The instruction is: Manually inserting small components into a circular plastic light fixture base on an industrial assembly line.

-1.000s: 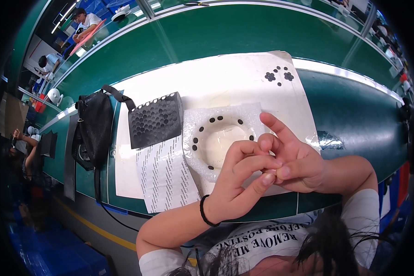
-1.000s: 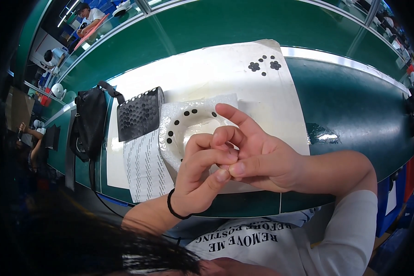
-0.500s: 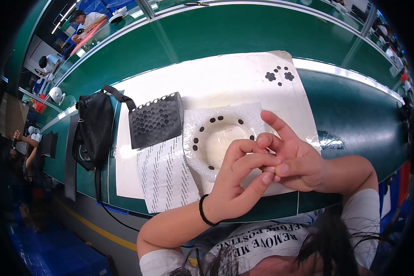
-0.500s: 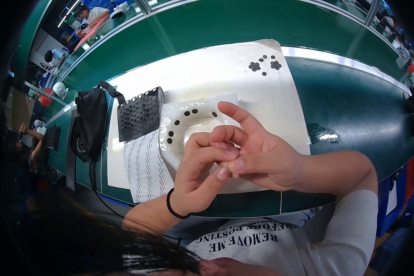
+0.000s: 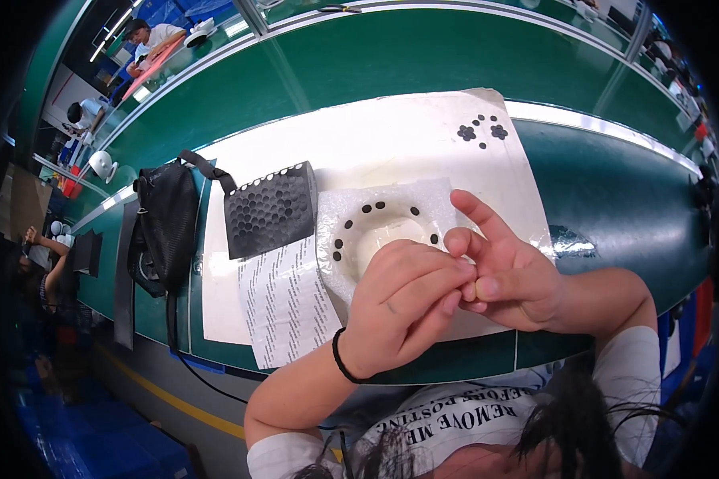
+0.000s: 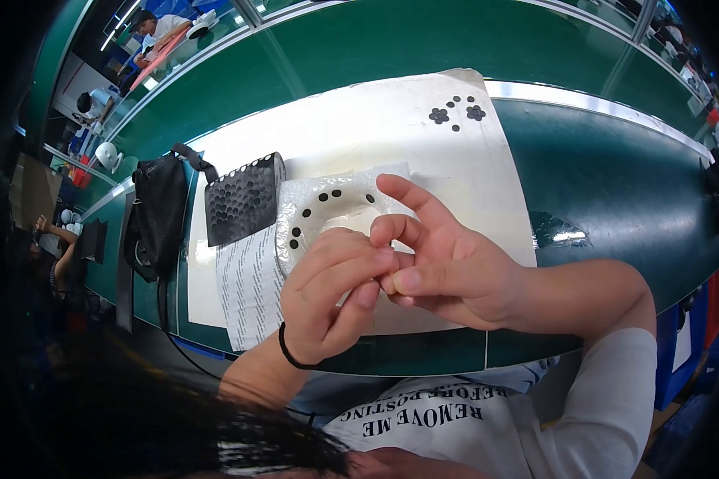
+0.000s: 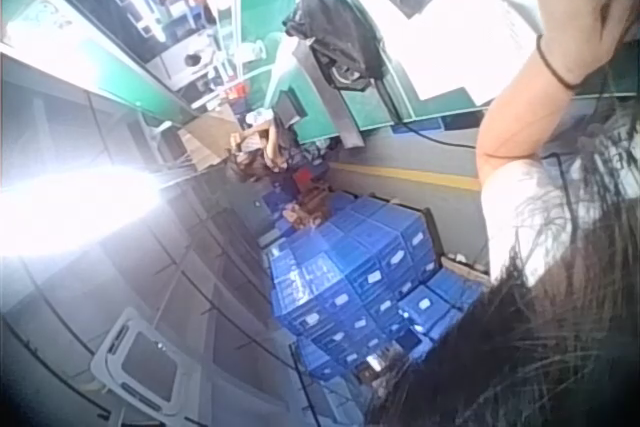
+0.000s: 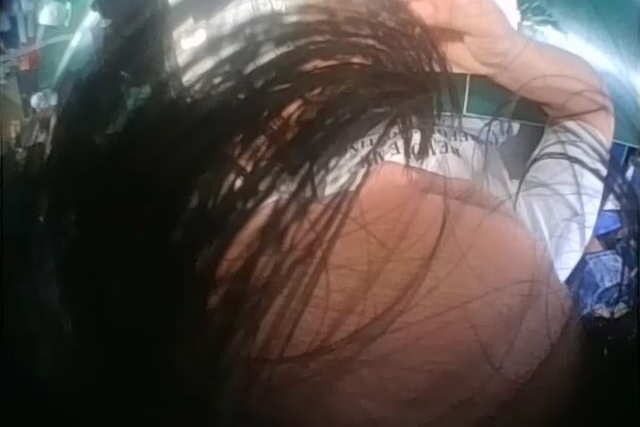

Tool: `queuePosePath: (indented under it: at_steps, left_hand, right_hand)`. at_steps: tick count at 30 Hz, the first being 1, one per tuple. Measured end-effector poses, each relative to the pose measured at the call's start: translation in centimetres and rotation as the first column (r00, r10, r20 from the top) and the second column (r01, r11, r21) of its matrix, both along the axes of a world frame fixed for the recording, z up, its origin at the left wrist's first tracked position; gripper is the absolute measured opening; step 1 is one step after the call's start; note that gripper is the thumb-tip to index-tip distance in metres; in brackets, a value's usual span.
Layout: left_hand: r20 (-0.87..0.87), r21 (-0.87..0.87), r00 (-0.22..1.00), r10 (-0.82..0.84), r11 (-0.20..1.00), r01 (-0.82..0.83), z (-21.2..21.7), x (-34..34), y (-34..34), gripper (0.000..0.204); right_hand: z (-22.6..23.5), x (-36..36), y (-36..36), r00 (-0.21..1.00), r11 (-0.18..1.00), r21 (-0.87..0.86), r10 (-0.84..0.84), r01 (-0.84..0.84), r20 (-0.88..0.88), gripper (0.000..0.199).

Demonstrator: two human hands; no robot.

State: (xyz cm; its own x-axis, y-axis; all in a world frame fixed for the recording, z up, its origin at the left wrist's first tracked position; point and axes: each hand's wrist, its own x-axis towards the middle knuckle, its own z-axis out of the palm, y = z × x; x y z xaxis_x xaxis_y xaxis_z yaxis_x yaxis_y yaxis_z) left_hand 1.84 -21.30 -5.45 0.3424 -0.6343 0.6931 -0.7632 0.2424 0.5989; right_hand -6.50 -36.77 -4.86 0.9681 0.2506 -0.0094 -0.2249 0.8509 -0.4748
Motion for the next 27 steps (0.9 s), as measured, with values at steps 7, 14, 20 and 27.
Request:
queuePosePath:
  at_steps: [7,14,20,27]
  left_hand:
    - [0.172,0.021,0.984,0.044,0.999,-0.048,0.63,0.11,0.25,0.031]
    - [0.272,0.013,0.959,0.073,0.997,-0.080,0.45,0.30,0.37,0.031]
    - [0.389,0.014,0.911,0.139,0.988,-0.157,0.02,0.43,0.57,0.031]
    - [0.367,0.015,0.917,0.159,0.984,-0.176,-0.08,0.37,0.32,0.033]
  right_hand:
    - [0.10,0.06,-0.14,1.000,1.000,0.000,-0.004,0.004,-0.010,0.075]
    - [0.01,0.13,-0.17,0.999,1.000,-0.012,-0.012,0.012,-0.032,0.075]
    - [-0.53,0.25,-0.43,1.000,1.000,-0.013,0.018,-0.018,0.011,0.070]
    - [-0.39,0.41,-0.38,0.999,1.000,-0.026,-0.001,0.000,-0.032,0.069]
